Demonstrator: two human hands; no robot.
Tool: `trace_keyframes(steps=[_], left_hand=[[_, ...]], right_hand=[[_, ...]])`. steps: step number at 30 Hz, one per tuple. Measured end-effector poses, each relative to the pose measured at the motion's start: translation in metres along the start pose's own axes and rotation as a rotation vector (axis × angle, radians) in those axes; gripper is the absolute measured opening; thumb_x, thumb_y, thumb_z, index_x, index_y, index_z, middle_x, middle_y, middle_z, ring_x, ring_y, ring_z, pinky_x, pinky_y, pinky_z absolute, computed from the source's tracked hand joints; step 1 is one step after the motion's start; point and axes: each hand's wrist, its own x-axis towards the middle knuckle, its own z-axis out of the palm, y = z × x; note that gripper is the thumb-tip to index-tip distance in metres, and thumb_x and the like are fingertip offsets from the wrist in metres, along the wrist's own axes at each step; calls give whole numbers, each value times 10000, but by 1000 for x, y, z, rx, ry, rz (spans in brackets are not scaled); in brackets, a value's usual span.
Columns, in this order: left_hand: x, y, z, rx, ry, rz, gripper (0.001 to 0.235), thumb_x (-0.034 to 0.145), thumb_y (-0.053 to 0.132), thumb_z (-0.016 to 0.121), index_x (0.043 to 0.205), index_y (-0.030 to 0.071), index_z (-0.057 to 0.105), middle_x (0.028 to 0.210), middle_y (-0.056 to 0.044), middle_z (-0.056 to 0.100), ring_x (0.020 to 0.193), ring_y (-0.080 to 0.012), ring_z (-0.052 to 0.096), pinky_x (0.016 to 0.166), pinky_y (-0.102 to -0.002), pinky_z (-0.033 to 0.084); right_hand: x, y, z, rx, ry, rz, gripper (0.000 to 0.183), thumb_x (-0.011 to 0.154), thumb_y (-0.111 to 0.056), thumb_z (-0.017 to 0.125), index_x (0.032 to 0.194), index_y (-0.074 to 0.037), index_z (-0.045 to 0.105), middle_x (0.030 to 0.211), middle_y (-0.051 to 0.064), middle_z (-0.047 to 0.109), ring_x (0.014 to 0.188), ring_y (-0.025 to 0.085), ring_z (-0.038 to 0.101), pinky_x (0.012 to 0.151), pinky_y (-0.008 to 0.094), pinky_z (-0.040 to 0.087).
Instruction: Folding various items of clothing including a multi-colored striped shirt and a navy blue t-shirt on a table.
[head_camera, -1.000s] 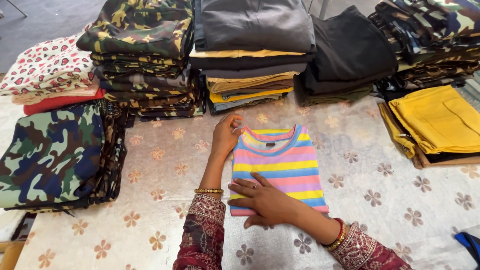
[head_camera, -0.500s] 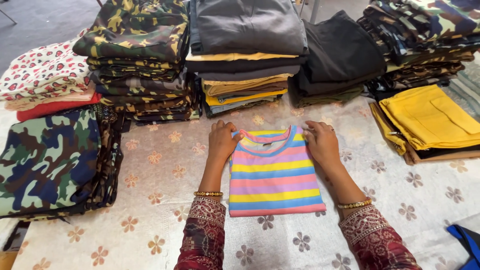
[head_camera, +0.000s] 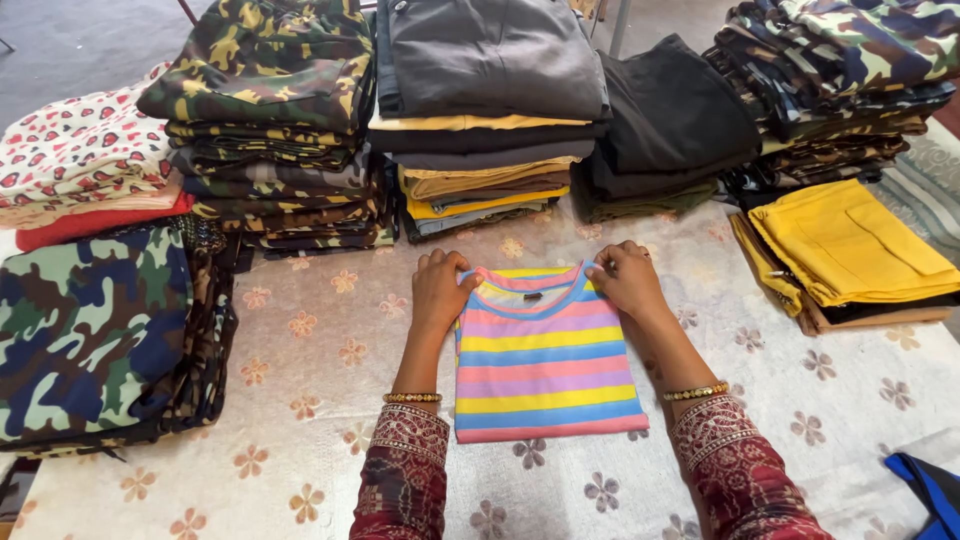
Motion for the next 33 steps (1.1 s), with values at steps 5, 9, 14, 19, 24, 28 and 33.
trace_keyframes(steps=[5, 9, 14, 19, 24, 28, 33], left_hand=[[4, -10, -2, -91, -27, 22, 367, 782, 347, 841, 1046, 114, 736, 1018, -62, 649, 1051, -290, 555, 880, -412, 501], [4, 1, -11, 13, -143, -22, 334, 732, 339, 887, 923, 103, 747, 988, -61, 665, 1056, -281, 563, 880, -411, 489], [5, -6, -5, -152, -54, 22, 317, 749, 287, 886, 859, 69, 683, 883, -54, 688, 900, -261, 605, 779, -406, 510], [6, 3, -14, -401, -116, -223, 455, 775, 271, 858, 1092, 109, 575, 723, -24, 663, 652, -169, 640, 623, -358, 509], [3, -9, -13, -389, -27, -283, 457, 795, 217, 835, 1182, 141, 604, 796, -7, 687, 704, -151, 653, 651, -336, 522], [-10, -24, -18, -387, -41, -291, 184, 869, 157, 804, 1015, 77, 724, 820, -13, 706, 694, -132, 634, 649, -301, 521], [-34, -41, -21, -765, -180, -343, 83, 911, 43, 708, 989, 14, 701, 795, -56, 677, 604, -104, 620, 530, -258, 488]], right_hand=[[-5, -3, -4, -61, 59, -176, 403, 799, -275, 808, 1137, -70, 727, 1095, 160, 613, 1076, 385, 538, 913, 476, 467], [-6, -5, -6, -66, -31, -167, 315, 808, -252, 828, 1041, -68, 724, 1080, 160, 621, 1056, 365, 555, 923, 461, 469], [-8, 4, -2, 406, -159, 134, 246, 874, -113, 806, 1029, -22, 637, 861, 60, 670, 803, 156, 603, 718, 323, 515], [-8, -2, -3, 748, -89, 141, 373, 893, -29, 750, 1234, -42, 599, 842, 27, 683, 770, 79, 612, 708, 233, 522], [-10, -9, -8, 626, -69, 133, 508, 871, -28, 750, 1347, -66, 576, 964, 33, 704, 850, 95, 654, 786, 258, 563], [-9, -1, -5, 643, -79, 113, 524, 871, -23, 755, 1368, -75, 594, 1025, 59, 702, 893, 109, 656, 823, 272, 560], [-15, -18, -13, 466, 40, 28, 481, 838, -70, 792, 1294, -65, 636, 1072, 78, 678, 872, 168, 650, 786, 306, 564]])
